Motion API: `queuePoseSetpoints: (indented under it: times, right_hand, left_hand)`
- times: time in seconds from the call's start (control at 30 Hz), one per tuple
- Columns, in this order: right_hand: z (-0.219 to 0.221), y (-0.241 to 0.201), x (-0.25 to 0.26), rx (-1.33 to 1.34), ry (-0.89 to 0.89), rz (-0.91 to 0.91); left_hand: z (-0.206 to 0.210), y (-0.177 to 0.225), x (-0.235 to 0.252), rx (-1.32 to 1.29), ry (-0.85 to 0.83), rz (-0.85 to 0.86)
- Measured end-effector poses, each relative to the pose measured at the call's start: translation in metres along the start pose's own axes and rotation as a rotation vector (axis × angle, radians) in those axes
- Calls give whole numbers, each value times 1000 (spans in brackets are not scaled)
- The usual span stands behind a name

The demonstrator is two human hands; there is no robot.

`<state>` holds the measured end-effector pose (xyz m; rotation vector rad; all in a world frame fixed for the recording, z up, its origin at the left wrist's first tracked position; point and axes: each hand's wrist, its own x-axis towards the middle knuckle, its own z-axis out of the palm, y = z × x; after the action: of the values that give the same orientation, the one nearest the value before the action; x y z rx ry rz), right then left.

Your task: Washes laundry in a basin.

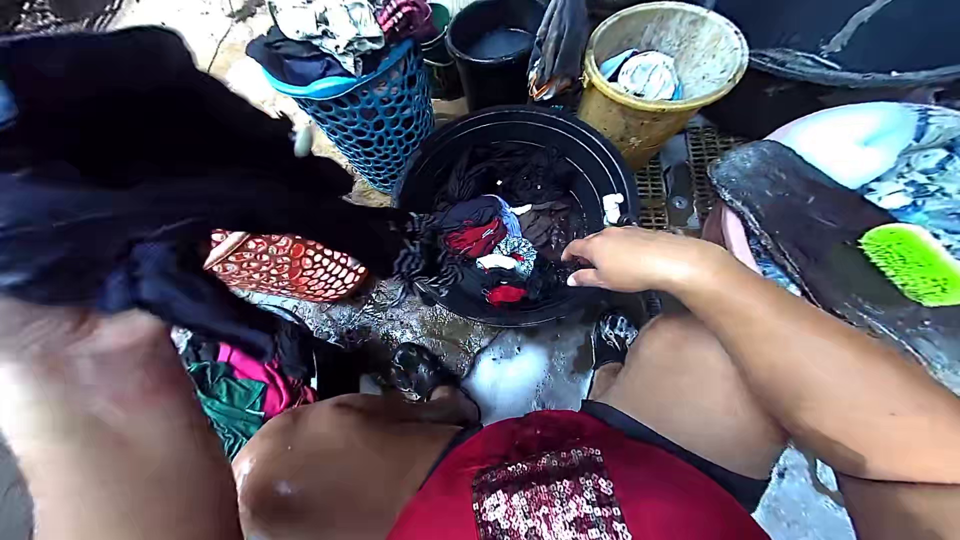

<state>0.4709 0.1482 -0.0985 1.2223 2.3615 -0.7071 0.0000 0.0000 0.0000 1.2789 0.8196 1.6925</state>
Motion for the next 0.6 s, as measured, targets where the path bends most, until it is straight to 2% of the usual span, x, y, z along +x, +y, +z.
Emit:
queuePoseSetpoints:
  times: [0.03,0.1,0.13,0.23,0.27,0.33,0.43,0.5,0.6]
  right_hand:
    - [-1,0,-5,4,-3,-1]
    - [0,2,-16,22,20,-5]
    - [3,5,-21,28,69,-14]
    - [5,14,-36,33,91,-1]
    - [5,18,-39,34,85,5]
    - [4,27,-45,39,75,-7]
    - [5,39,-52,50,95,-55]
    - [8,46,-54,46,116,-89]
    - [13,52,-53,48,131,-133]
  left_hand:
    - [25,-13,32,89,-53,-12]
    - [94,-42,83,277,33,-25]
    - [115,-60,106,334,69,-55]
    - [111,-139,162,463,176,-178]
    - [102,-166,174,609,180,-236]
    - [84,-214,187,1026,17,-384]
    - [91,-287,180,1442,-433,-558]
    - [105,-343,155,1461,-658,-541]
    - [127,-413,102,1416,-863,-338]
